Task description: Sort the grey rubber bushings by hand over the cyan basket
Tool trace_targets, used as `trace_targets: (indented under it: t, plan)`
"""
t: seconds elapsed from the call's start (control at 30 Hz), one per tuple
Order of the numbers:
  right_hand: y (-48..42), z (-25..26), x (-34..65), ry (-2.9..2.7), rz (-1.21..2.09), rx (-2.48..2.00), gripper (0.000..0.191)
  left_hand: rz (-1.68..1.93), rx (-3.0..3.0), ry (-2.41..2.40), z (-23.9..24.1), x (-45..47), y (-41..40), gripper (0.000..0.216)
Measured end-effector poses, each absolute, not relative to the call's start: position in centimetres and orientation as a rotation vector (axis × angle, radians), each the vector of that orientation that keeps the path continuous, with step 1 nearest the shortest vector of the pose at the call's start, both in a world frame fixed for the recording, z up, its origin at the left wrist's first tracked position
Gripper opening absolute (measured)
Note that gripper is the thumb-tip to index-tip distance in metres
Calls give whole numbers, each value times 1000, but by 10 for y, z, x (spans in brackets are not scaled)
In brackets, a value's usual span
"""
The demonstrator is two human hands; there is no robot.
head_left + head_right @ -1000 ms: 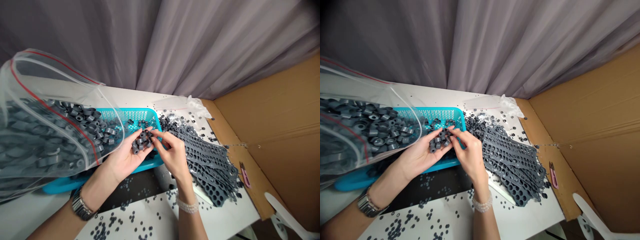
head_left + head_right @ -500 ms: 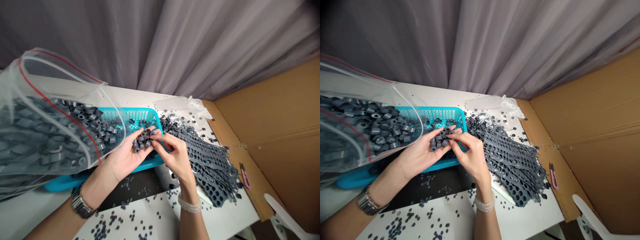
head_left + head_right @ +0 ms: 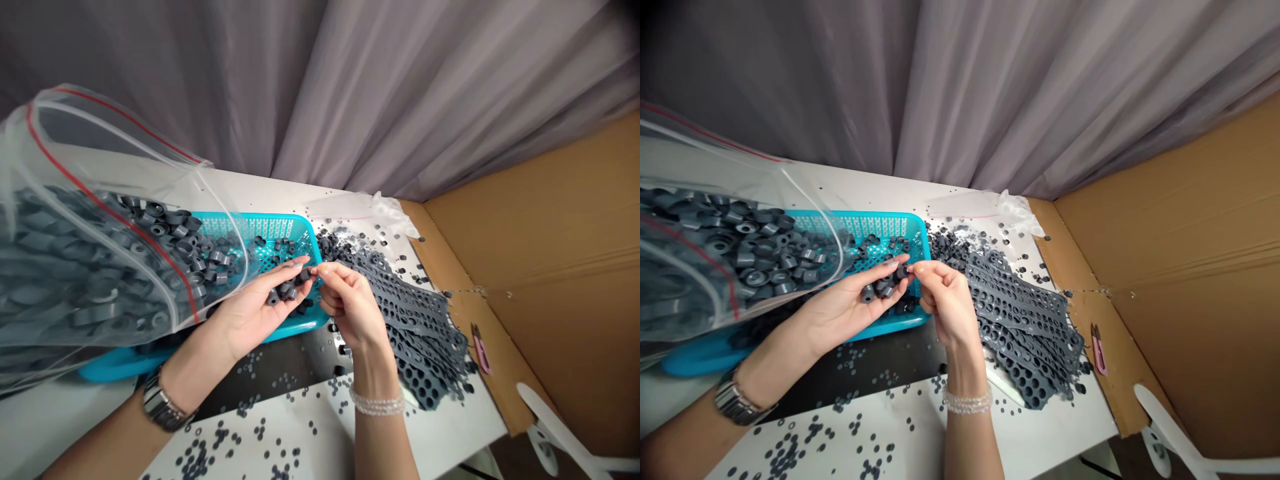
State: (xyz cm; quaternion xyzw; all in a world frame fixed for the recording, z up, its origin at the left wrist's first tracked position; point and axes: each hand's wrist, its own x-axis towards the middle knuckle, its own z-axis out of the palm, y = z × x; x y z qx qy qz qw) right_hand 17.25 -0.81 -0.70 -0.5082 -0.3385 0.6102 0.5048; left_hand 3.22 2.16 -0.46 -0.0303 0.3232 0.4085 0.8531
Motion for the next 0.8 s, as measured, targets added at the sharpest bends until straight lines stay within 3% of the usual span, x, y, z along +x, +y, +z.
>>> trace_targets:
  t: [0.13,0.37,0.53,0.8]
  plan:
    - [-9,-7,170,-929,1339,-1313,21,866,-43,699,-12,32,21,23]
    - [-17,5,162,-1576,686,-1547,14,875,7,712,-17,27,23,18]
    - [-17,1,161,-1655,583,-1567,14,891,17,730,0,25,18,28]
    - [-14,-4,167,-1521,609,-1586,17,939,-73,701,-2,31,19,19]
